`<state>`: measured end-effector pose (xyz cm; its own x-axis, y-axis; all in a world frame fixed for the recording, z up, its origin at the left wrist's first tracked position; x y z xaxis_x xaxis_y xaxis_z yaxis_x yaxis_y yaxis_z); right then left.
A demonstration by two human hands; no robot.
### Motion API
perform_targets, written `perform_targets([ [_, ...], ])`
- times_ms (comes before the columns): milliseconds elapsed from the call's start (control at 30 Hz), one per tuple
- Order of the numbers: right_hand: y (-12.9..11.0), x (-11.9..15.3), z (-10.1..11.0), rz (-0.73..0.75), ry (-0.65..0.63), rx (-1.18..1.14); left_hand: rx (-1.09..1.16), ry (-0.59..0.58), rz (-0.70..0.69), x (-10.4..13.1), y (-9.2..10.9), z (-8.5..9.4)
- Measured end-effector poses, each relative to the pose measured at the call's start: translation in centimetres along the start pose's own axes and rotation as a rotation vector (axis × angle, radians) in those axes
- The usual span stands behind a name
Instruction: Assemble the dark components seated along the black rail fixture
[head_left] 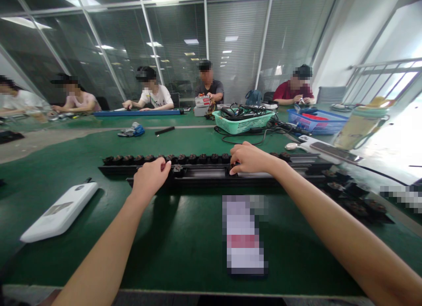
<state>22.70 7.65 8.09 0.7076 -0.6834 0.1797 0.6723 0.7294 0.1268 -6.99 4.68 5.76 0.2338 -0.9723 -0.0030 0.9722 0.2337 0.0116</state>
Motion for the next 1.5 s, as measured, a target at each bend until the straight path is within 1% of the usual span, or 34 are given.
perform_targets([
  [800, 0.5, 0.0, -0.1, -0.008, -0.016, -0.038, -0.004, -0.008, 0.009, 0.1, 0.0, 0.1],
  [1133, 0.9, -0.1, -0.1, -0.058, -0.092, -0.164, 0.0, -0.003, 0.001, 0.0, 0.0, 0.0],
  [1300, 0.9, 0.1, -0.3, -0.064, -0.106, -0.184, -0.002, -0.006, -0.003, 0.1, 0.0, 0.1],
  [1367, 0.8, 0.2, -0.3, -0.06, -0.098, -0.187, -0.005, -0.011, 0.0, 0.2, 0.0, 0.1],
  [1500, 0.6, 0.1, -0.5, -0.047, -0.041, -0.202, -0.009, -0.01, 0.008, 0.1, 0.0, 0.1],
])
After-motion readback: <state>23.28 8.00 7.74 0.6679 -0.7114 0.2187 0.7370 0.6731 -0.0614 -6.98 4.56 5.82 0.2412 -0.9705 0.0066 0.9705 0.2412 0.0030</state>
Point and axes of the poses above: each hand's wrist, its own x-axis away from the middle knuckle, its own z-axis out of the back of the hand, y = z × x, the point moved 5 cm from there along -x, towards the middle knuckle, and after that the axes turned 14 degrees about -y, right-handed, at the moved point
